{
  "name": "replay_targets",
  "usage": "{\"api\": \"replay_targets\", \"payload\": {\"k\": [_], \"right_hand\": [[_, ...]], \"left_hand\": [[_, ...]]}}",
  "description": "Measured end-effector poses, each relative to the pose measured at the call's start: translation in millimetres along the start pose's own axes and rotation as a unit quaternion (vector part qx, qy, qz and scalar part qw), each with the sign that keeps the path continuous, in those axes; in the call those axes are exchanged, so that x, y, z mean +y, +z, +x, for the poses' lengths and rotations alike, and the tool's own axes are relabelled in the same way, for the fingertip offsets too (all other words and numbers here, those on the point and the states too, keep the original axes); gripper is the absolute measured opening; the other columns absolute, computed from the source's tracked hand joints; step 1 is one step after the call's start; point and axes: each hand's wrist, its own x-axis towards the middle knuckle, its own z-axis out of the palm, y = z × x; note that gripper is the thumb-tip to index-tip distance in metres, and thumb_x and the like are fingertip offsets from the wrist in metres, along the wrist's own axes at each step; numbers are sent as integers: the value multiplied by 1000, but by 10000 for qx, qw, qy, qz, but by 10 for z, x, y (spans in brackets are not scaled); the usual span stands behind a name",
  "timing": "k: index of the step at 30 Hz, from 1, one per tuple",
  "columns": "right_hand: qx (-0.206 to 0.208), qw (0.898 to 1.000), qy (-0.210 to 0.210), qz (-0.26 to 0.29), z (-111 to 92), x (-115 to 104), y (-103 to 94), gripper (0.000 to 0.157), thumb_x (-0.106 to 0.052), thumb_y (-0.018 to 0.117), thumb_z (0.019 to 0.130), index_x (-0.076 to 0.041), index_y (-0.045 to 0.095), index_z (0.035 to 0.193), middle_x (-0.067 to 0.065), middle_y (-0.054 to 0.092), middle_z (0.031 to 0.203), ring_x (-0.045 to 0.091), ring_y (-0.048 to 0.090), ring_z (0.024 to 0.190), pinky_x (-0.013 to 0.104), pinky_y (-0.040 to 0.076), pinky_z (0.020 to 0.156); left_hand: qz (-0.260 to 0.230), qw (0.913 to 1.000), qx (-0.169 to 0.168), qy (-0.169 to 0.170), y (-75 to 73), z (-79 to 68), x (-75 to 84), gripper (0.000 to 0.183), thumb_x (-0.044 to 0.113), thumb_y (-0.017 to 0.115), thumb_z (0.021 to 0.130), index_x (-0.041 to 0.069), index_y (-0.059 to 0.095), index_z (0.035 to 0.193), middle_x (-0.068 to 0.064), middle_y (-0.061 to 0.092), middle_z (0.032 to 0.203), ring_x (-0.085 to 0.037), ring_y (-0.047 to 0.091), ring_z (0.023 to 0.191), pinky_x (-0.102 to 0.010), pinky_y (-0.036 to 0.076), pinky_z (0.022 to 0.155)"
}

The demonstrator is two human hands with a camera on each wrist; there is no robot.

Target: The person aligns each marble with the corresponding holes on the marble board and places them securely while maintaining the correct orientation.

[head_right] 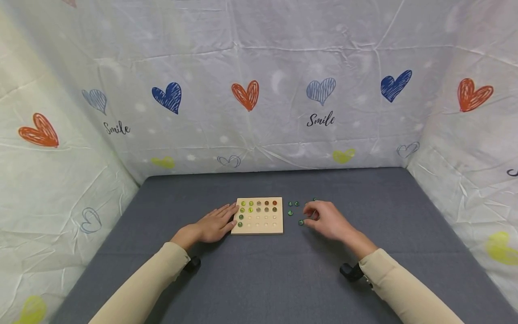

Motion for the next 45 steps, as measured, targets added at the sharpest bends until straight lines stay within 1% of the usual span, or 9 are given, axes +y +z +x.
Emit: {"api": "replay_targets", "payload": {"k": [13, 18, 24, 29, 36, 45], "right_hand": [[41, 9999, 106, -43, -42, 74, -80, 23, -8, 76, 93, 1, 71, 113, 14, 71, 105, 17, 63, 85, 37, 53, 74], [101, 9998, 132, -77, -54, 114, -119, 23, -9, 75, 93, 1, 71, 114, 15, 71, 106, 18, 63, 85, 37, 53, 74], [150, 9993, 314, -101, -60, 207, -143, 23, -8, 75, 93, 1, 71, 114, 15, 71, 108, 20, 63, 86, 38, 53, 74], [189, 9989, 401, -150, -63, 277, -166, 22, -8, 75, 93, 1, 72, 113, 15, 71, 107, 20, 63, 86, 38, 53, 73], [199, 9985, 494, -136, -70, 347, -204, 25, -8, 74, 94, 3, 70, 116, 17, 70, 109, 21, 62, 87, 38, 52, 72], [276, 9962, 816, -155, -34, 464, -215, 24, -8, 72, 95, 4, 70, 116, 20, 68, 111, 27, 65, 89, 42, 55, 73]], "left_hand": [[68, 10000, -7, -39, 50, 36, -43, 63, 45, 30, 112, 17, 13, 166, -3, 10, 172, -25, 8, 159, -52, 11, 126], [24, 10000, 20, -4, 17, 2, -19, 64, 46, 29, 112, 16, 13, 166, -4, 10, 172, -27, 8, 159, -52, 11, 126], [25, 10000, -27, 5, -10, -16, 2, 63, 45, 29, 113, 15, 13, 166, -6, 10, 172, -27, 8, 159, -52, 10, 127], [54, 10000, -72, -16, 22, 14, -35, 64, 48, 27, 112, 19, 10, 167, -2, 7, 172, -25, 6, 159, -51, 10, 127], [7, 10000, -34, -11, 43, 47, -66, 64, 49, 29, 112, 20, 11, 167, -1, 8, 172, -24, 7, 159, -52, 11, 126], [30, 10000, 3, 7, 57, 48, -68, 65, 49, 29, 112, 20, 12, 167, -1, 8, 172, -25, 8, 159, -52, 12, 126]]}}
